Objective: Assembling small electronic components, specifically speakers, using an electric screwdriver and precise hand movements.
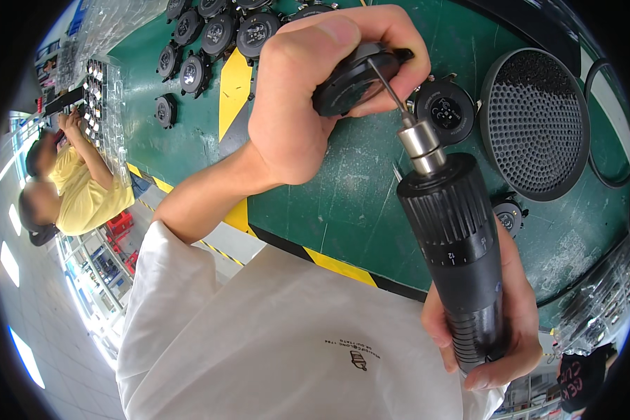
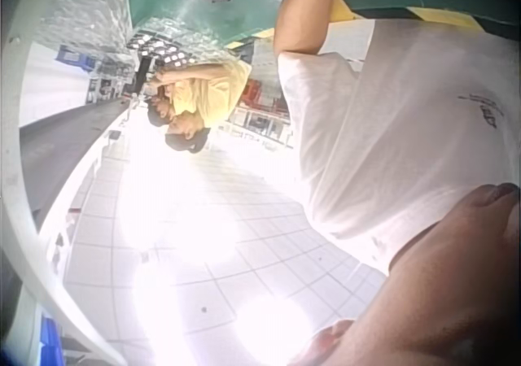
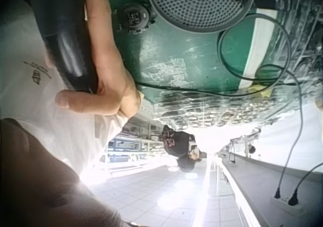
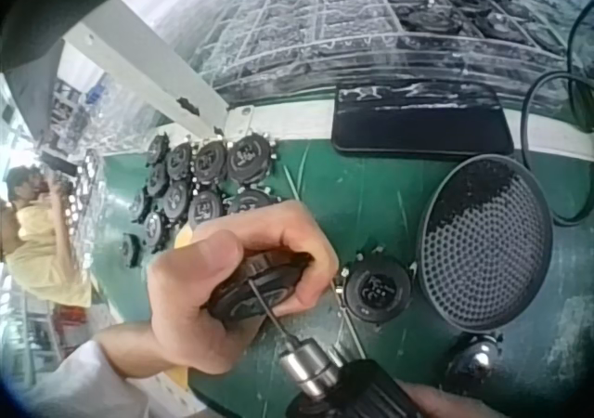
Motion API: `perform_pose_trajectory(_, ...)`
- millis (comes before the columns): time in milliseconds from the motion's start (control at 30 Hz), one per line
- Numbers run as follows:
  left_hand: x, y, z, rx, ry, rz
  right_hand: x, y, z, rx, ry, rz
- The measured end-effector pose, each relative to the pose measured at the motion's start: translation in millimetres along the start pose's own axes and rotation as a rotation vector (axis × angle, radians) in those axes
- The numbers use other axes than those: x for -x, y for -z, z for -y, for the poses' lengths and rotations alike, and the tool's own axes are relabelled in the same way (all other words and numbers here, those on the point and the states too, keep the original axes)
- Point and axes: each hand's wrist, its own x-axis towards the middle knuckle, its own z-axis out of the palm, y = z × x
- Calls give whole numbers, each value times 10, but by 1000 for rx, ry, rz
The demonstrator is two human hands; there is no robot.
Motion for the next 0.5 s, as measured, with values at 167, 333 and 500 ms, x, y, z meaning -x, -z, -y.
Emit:
perform_pose_trajectory(167,4,10,8,18,-20,-9,41,-49,224,-101,-245,-53)
perform_pose_trajectory(333,-8,7,12,13,-28,-5,-3,-26,77,227,45,-30)
perform_pose_trajectory(500,5,8,5,0,-32,-12,27,-33,34,211,10,-28)
